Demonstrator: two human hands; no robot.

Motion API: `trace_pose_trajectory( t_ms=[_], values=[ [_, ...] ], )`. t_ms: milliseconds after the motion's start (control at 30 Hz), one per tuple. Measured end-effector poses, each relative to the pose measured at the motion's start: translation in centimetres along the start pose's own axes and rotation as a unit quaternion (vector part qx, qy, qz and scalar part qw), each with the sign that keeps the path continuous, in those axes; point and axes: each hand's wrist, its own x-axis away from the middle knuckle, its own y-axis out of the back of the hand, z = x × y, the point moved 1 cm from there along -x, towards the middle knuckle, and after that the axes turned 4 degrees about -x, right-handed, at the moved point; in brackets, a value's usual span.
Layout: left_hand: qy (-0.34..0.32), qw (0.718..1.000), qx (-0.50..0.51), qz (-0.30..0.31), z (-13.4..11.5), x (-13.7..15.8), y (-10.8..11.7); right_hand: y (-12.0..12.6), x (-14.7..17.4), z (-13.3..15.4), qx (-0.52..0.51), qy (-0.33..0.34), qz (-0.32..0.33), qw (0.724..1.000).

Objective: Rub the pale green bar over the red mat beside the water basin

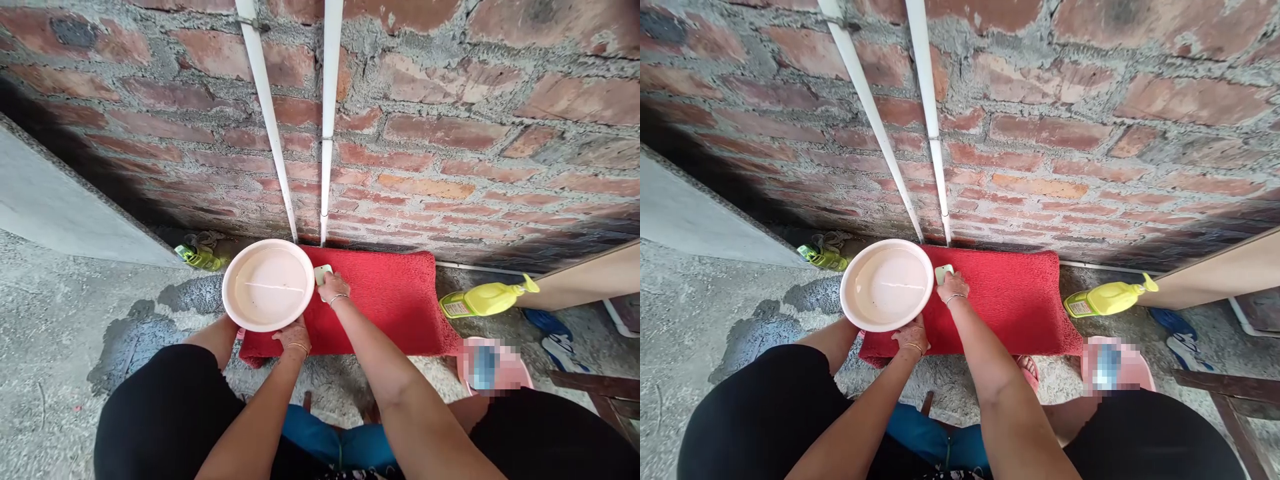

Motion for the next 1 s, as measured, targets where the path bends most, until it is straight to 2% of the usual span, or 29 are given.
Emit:
trace_pose_trajectory(
  t_ms=[100,233,367,433,467,533,600,700,767,833,933,1000],
  values=[
    [0.0,1.0,0.003,0.002,0.0,0.0,0.0,0.6,-0.5,-2.4,0.015,-0.012,0.007,1.0],
    [0.003,1.0,0.007,-0.004,0.0,0.1,0.1,4.1,0.1,-11.5,0.017,-0.125,-0.009,0.992],
    [0.004,1.0,0.003,-0.009,0.0,0.0,-0.1,7.6,2.1,-21.2,0.02,-0.255,-0.029,0.966],
    [0.002,1.0,0.0,-0.006,0.0,-0.1,-0.2,8.6,2.9,-23.9,0.025,-0.302,-0.038,0.952],
    [-0.001,1.0,-0.001,-0.002,0.0,-0.2,-0.1,9.0,3.1,-24.4,0.027,-0.316,-0.043,0.948],
    [-0.008,1.0,0.0,0.015,-0.1,-0.4,0.0,9.1,3.0,-23.4,0.025,-0.311,-0.052,0.949],
    [-0.017,0.999,0.017,0.043,-0.1,-0.6,0.3,8.6,2.1,-19.9,0.018,-0.265,-0.052,0.963],
    [-0.023,0.996,0.057,0.063,-0.2,-0.7,0.9,6.6,0.2,-12.0,0.011,-0.155,-0.035,0.987],
    [-0.019,0.996,0.064,0.052,-0.3,-0.6,1.1,4.6,-1.0,-6.5,0.005,-0.085,-0.022,0.996],
    [-0.009,0.998,0.052,0.037,-0.5,-0.5,1.2,2.8,-1.9,-2.2,0.003,-0.038,-0.011,0.999],
    [0.001,0.999,0.036,0.027,-0.8,-0.4,1.1,1.2,-2.8,0.6,0.01,-0.006,-0.002,1.0],
    [0.0,0.999,0.034,0.024,-0.8,-0.4,1.0,1.3,-3.1,-0.5,0.016,-0.01,0.003,1.0]
  ],
)
